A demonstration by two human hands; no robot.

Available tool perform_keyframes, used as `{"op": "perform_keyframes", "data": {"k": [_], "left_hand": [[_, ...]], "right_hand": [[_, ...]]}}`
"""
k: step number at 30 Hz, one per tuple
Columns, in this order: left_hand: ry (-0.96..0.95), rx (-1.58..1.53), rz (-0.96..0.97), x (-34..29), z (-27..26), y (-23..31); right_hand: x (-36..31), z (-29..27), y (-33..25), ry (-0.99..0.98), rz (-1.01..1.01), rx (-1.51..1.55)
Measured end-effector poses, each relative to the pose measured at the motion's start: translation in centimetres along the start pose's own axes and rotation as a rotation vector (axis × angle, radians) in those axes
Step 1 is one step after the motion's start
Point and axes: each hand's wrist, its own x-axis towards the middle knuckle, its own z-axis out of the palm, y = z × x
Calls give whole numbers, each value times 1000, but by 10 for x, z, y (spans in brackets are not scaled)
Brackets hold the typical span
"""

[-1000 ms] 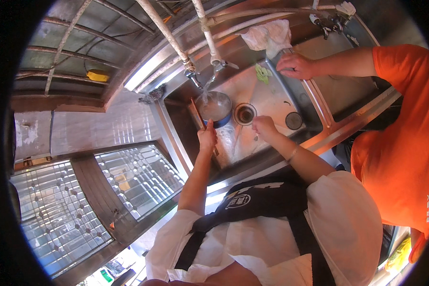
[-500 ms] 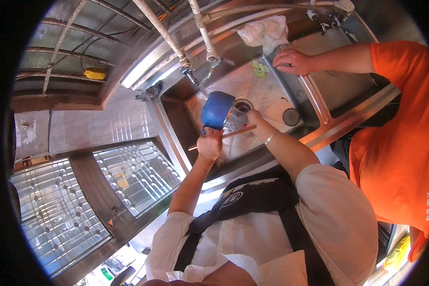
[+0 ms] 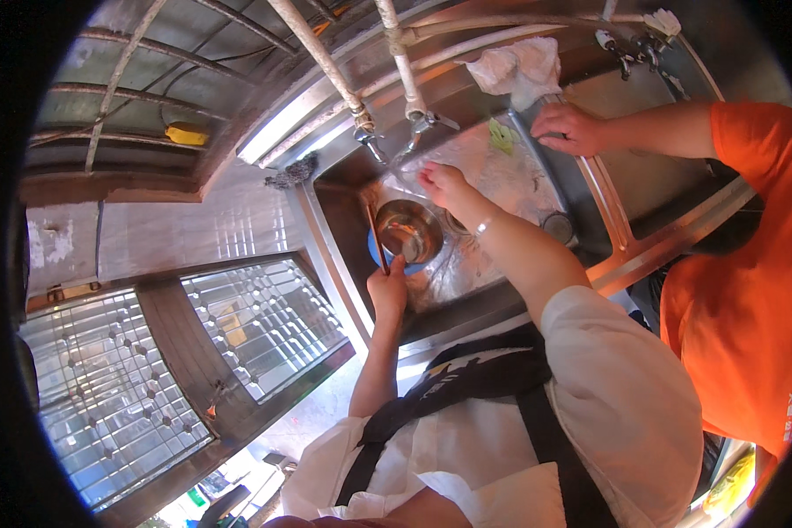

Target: The person walks to a sink, turns on the tap, and washes a small metal bowl and chopsticks under running water. They rinse the items thoroughly and place them in the sink.

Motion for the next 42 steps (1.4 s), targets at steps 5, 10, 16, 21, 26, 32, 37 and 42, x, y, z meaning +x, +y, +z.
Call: {"op": "perform_keyframes", "data": {"k": [5,10,16,21,26,32,37,42], "left_hand": [[60,-94,-110,9,-10,-6],[85,-199,-136,49,-8,-4],[-32,-406,-167,100,25,-1],[-88,-543,-250,109,42,0],[-171,-590,-305,107,41,-2],[-165,-567,-259,107,38,-6],[-144,-517,-214,110,37,-6],[-130,-392,-149,112,41,-25]], "right_hand": [[0,68,18,-196,40,-198],[-38,46,16,259,-583,-1505],[-87,47,-54,400,-1255,-1561],[-96,64,-94,392,-1666,-1454],[-87,72,-108,-85,-1354,-1528],[-69,77,-115,-155,-1095,-1644],[-83,94,-118,-169,-1120,-1764],[-111,95,-96,258,-1626,-1803]]}}
